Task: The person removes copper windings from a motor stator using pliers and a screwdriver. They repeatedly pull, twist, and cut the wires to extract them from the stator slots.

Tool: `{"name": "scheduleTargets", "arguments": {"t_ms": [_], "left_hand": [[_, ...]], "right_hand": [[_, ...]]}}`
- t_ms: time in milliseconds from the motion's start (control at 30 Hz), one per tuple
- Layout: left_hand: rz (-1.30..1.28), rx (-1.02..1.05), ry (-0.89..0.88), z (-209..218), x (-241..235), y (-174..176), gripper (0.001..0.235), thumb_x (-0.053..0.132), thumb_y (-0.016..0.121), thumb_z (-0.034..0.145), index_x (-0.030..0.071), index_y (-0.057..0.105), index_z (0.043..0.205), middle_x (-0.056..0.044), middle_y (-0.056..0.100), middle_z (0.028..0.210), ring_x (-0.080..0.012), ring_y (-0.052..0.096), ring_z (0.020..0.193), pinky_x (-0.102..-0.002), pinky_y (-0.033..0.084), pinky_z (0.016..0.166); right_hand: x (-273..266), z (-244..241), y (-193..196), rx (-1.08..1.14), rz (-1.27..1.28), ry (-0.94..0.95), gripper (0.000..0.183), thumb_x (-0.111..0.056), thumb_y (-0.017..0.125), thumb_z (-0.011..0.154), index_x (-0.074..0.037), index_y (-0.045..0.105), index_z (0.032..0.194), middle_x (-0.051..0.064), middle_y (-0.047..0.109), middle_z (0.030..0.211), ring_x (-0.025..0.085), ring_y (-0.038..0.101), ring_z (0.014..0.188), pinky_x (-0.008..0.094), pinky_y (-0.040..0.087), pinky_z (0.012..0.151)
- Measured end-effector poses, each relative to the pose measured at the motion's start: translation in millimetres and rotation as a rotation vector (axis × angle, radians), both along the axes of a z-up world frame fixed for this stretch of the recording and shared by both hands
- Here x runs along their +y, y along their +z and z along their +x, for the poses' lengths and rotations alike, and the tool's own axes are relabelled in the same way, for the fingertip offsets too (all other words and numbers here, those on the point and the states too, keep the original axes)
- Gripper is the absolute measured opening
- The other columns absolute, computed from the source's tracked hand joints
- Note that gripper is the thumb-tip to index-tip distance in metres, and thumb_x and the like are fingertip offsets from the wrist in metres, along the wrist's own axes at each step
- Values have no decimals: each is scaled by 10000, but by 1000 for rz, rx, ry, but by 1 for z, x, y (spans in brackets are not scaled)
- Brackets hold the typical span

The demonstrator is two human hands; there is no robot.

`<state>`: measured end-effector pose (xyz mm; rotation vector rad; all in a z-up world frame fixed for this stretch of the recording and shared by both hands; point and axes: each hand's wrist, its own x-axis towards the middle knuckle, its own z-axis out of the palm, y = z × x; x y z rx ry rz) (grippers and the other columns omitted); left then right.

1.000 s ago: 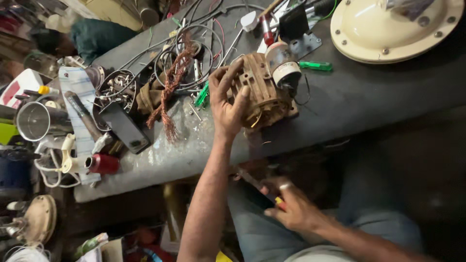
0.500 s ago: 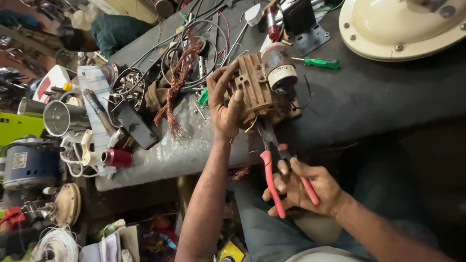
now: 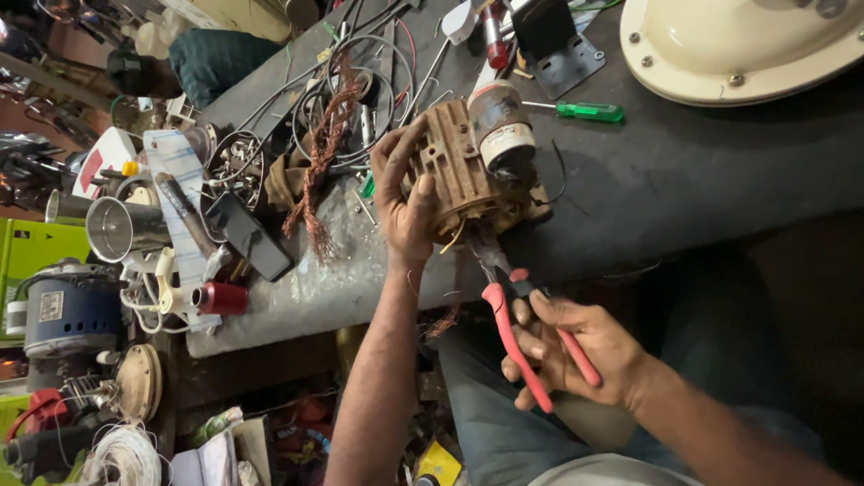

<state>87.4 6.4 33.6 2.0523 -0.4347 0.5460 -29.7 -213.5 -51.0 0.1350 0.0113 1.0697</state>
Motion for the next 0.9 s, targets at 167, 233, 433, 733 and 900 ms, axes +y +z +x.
{"name": "scheduleTargets", "arguments": {"t_ms": [167,233,433,733,900], "left_hand": [[7,-5,16,2,-3,3,651,502,614,979,74,614,1469,-127,528,1404,-258,496,1362,-389,370,1231],[16,-4,15,0,-3,3,639,486,608,982,75,608,1471,-126,536,1405,-254,494,1357,-386,370,1226],[23,-18,9,0,-3,4,625,468,610,983,69,609,1463,-130,534,1405,-257,489,1357,-388,364,1224],[-4,-15,23,-2,1,-3,578,416,634,984,67,632,1444,-130,531,1405,-259,499,1359,-371,389,1195],[-38,-35,31,-1,4,-7,544,384,653,1013,59,620,1448,-149,531,1436,-282,509,1381,-394,397,1204]], "right_hand": [[2,2,0,62,-150,10,305,-378,473,1028,-92,578,1009,80,595,734,312,670,698,446,565,547],[10,-5,-7,121,-53,15,280,-370,523,1004,-102,597,1030,32,537,648,276,648,645,375,516,490],[57,-24,-41,-285,-684,-176,356,-104,688,924,-143,662,1277,137,546,684,292,512,530,457,411,463],[55,-1,-51,-892,-1428,-560,332,-146,719,818,23,631,1090,234,714,870,367,719,791,425,560,735],[-4,-19,-34,-1067,-1498,-543,507,-163,747,786,-13,592,1245,197,702,961,359,722,863,395,561,741]]}}
